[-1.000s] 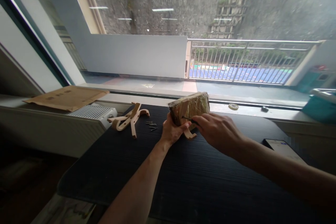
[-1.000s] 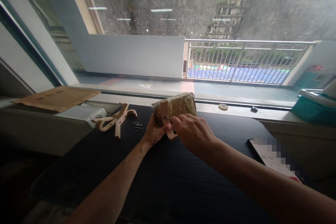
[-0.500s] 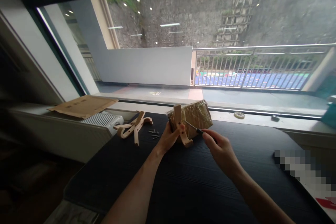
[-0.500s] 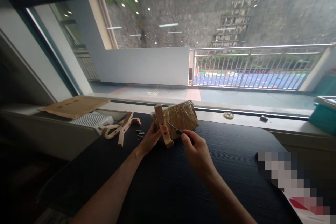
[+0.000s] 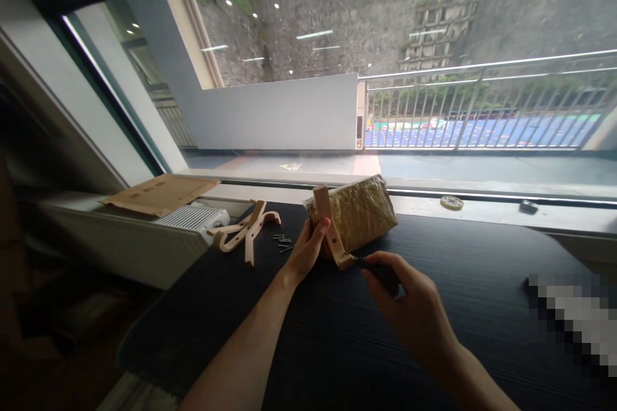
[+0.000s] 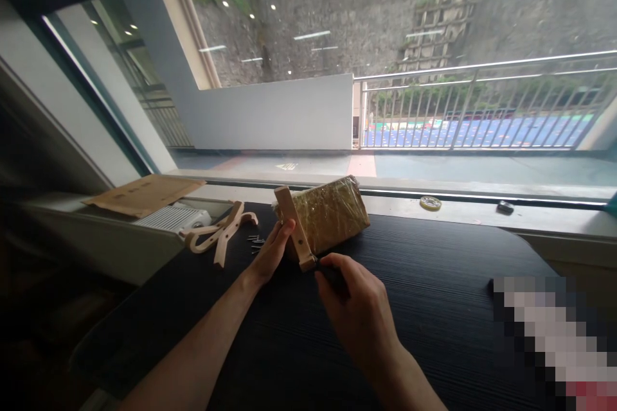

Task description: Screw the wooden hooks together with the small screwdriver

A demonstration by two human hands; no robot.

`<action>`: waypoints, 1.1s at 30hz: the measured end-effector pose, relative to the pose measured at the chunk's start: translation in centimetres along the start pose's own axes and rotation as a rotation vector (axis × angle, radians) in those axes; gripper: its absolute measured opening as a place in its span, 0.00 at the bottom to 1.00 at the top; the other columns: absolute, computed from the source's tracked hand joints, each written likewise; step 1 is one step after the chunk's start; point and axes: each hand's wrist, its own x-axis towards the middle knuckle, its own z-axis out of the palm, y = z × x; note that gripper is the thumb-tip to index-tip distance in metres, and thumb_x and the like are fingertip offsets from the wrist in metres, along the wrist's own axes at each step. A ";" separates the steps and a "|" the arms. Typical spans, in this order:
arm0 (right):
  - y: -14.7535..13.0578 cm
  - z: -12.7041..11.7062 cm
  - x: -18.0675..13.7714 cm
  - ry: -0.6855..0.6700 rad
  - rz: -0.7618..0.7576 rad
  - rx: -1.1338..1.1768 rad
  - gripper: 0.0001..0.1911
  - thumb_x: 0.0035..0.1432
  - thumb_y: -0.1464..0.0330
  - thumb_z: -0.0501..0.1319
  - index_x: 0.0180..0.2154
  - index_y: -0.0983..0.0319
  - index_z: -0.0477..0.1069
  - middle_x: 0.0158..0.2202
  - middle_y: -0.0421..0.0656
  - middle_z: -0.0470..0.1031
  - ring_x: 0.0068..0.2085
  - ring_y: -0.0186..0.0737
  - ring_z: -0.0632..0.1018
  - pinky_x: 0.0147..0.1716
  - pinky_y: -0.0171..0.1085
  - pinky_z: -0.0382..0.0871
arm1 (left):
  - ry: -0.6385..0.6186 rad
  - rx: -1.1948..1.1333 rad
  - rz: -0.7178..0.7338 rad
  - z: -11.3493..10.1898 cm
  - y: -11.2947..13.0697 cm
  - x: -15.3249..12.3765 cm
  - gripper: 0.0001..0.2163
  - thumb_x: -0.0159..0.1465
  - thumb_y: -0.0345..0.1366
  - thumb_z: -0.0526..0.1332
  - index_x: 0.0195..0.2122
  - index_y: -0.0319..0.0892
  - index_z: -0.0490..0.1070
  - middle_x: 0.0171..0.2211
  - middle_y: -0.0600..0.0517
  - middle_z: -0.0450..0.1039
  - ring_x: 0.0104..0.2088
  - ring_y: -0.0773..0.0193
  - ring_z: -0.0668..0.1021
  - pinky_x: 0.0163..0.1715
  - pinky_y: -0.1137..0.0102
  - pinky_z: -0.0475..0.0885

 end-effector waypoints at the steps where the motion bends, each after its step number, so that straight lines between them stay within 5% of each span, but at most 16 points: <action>1: 0.1 0.0 0.0 0.003 0.004 -0.002 0.07 0.56 0.69 0.61 0.38 0.59 0.70 0.30 0.38 0.76 0.29 0.32 0.75 0.30 0.30 0.69 | 0.005 0.007 0.003 0.0 0.0 0.0 0.24 0.58 0.54 0.57 0.47 0.41 0.68 0.45 0.46 0.73 0.50 0.52 0.72 0.49 0.64 0.66; 9: 0.5 0.2 -0.1 -0.036 -0.083 0.022 0.12 0.59 0.70 0.59 0.46 0.59 0.69 0.38 0.41 0.76 0.36 0.34 0.77 0.36 0.31 0.70 | 0.017 -0.039 -0.042 0.3 -0.1 0.0 0.25 0.57 0.55 0.59 0.46 0.40 0.67 0.45 0.46 0.73 0.48 0.52 0.73 0.46 0.65 0.68; 33: -0.1 0.3 -0.2 -0.129 -0.096 0.029 0.12 0.61 0.70 0.55 0.47 0.61 0.68 0.37 0.43 0.75 0.35 0.35 0.76 0.36 0.34 0.70 | -0.020 -0.046 0.010 0.3 0.2 -0.1 0.24 0.57 0.53 0.59 0.48 0.40 0.65 0.46 0.46 0.72 0.50 0.53 0.72 0.48 0.65 0.68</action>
